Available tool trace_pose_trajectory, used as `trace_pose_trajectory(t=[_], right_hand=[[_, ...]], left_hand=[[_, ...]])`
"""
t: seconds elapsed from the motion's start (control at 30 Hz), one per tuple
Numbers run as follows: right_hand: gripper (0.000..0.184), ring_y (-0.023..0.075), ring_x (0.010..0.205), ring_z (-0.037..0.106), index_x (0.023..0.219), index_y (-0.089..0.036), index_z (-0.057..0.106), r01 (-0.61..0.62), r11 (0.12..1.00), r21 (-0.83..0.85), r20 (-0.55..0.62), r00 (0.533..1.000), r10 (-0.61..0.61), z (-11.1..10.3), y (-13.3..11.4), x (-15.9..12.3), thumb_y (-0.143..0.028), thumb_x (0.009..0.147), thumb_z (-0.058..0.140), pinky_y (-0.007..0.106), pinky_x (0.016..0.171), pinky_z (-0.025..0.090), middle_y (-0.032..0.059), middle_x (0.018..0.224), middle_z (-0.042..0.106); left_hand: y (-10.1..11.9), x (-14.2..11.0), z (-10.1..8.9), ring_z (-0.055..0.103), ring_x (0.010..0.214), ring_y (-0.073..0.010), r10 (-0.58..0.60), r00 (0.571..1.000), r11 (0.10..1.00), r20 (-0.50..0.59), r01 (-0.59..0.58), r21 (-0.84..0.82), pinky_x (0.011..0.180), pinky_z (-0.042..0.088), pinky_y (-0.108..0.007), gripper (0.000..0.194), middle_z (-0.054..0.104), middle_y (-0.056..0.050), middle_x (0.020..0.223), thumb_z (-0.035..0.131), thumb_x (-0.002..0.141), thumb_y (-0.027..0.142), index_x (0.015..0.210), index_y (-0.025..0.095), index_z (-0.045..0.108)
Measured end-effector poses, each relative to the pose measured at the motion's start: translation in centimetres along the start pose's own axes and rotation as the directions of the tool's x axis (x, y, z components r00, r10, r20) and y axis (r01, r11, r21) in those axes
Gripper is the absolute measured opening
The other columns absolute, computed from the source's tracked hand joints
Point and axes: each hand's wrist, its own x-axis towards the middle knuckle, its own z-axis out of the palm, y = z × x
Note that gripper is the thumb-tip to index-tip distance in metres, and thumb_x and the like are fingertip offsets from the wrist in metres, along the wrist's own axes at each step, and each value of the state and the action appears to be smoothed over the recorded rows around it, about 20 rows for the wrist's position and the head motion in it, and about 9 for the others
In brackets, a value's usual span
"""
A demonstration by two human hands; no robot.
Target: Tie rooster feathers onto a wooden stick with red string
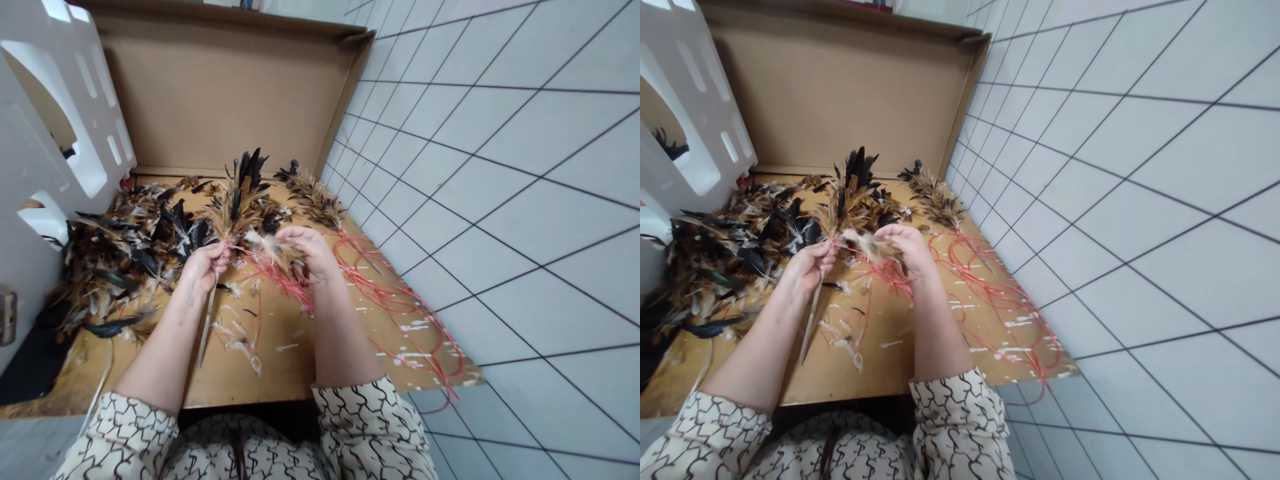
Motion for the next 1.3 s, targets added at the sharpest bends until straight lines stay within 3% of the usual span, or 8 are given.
trace_pose_trajectory(t=[0.2,0.33,0.53,0.73,0.83,0.97,1.17,1.3], right_hand=[[0.013,0.0109,0.066,0.057,0.070,-0.015,0.065,0.180,0.936,-0.304,0.452,0.891,-0.025,0.4,-1.2,-1.1,-0.025,0.069,0.057,0.023,0.065,0.043,0.0014,0.070,0.065],[0.020,0.0116,0.072,0.057,0.072,-0.015,0.065,0.362,0.677,-0.641,0.432,0.899,-0.072,1.0,-1.3,-0.9,-0.013,0.077,0.046,0.024,0.070,0.040,0.0028,0.075,0.066],[0.021,0.0162,0.079,0.054,0.076,-0.017,0.066,0.382,0.196,-0.903,0.369,0.924,-0.101,1.9,-1.6,-0.8,-0.011,0.079,0.045,0.028,0.072,0.032,0.0055,0.079,0.065],[0.017,0.0187,0.081,0.048,0.081,-0.018,0.065,0.404,0.035,-0.914,0.389,0.898,-0.204,2.5,-0.4,-0.3,-0.016,0.079,0.048,0.033,0.074,0.026,0.0061,0.078,0.061],[0.018,0.0208,0.088,0.046,0.085,-0.018,0.064,0.335,0.031,-0.942,0.293,0.861,-0.417,3.4,0.4,-0.8,-0.021,0.082,0.047,0.036,0.079,0.025,0.0073,0.086,0.060],[0.019,0.0217,0.094,0.046,0.083,-0.018,0.062,0.218,0.161,-0.963,0.061,0.754,-0.654,5.1,1.6,-2.1,-0.030,0.083,0.048,0.037,0.083,0.027,0.0083,0.093,0.058],[0.018,0.0153,0.072,0.052,0.066,-0.019,0.055,0.239,0.416,-0.877,0.064,0.918,-0.392,6.9,4.3,-2.2,-0.031,0.080,0.053,0.029,0.070,0.036,0.0021,0.070,0.059],[0.014,0.0150,0.068,0.053,0.068,-0.019,0.053,0.129,0.546,-0.828,-0.059,0.948,-0.313,7.2,5.1,-1.5,-0.029,0.078,0.054,0.028,0.065,0.038,0.0024,0.069,0.060]], left_hand=[[-0.7,-0.1,0.4,0.042,0.034,-0.0047,0.019,1.000,0.996,0.020,-0.020,0.088,0.033,0.030,-0.014,0.009,0.051,0.000,0.045,0.056,0.067,0.004,0.059,0.008,0.058],[-1.2,-0.6,1.0,0.049,0.037,-0.0077,0.029,0.999,0.985,0.023,-0.033,0.172,0.038,0.039,-0.017,0.014,0.054,-0.002,0.044,0.060,0.065,0.006,0.051,0.008,0.057],[-1.8,-0.8,1.4,0.048,0.036,-0.0074,0.046,0.997,0.974,0.065,-0.059,0.217,0.032,0.031,-0.015,0.008,0.056,-0.002,0.046,0.067,0.058,0.010,0.056,0.008,0.060],[-2.5,-0.9,1.7,0.044,0.032,-0.0070,0.064,0.993,0.969,0.102,-0.086,0.232,0.031,0.023,-0.014,0.012,0.051,-0.001,0.039,0.069,0.053,0.011,0.054,0.009,0.057],[-2.6,-0.7,1.9,0.037,0.029,-0.0041,0.120,0.992,0.974,0.025,-0.122,0.190,0.030,0.019,-0.014,0.011,0.045,0.003,0.035,0.065,0.051,0.006,0.052,0.010,0.055],[-2.0,-0.6,1.7,0.037,0.030,-0.0035,0.197,0.979,0.973,-0.055,-0.188,0.135,0.031,0.019,-0.013,0.010,0.046,0.003,0.037,0.061,0.051,0.005,0.052,0.011,0.054],[-1.3,-0.6,1.5,0.035,0.029,-0.0031,0.280,0.949,0.959,-0.145,-0.271,0.079,0.032,0.022,-0.015,0.011,0.045,0.006,0.036,0.060,0.049,0.003,0.049,0.013,0.053],[-1.5,-0.7,1.7,0.033,0.029,-0.0028,0.298,0.944,0.954,-0.143,-0.290,0.076,0.032,0.021,-0.015,0.012,0.044,0.006,0.035,0.064,0.050,0.007,0.048,0.013,0.054]])
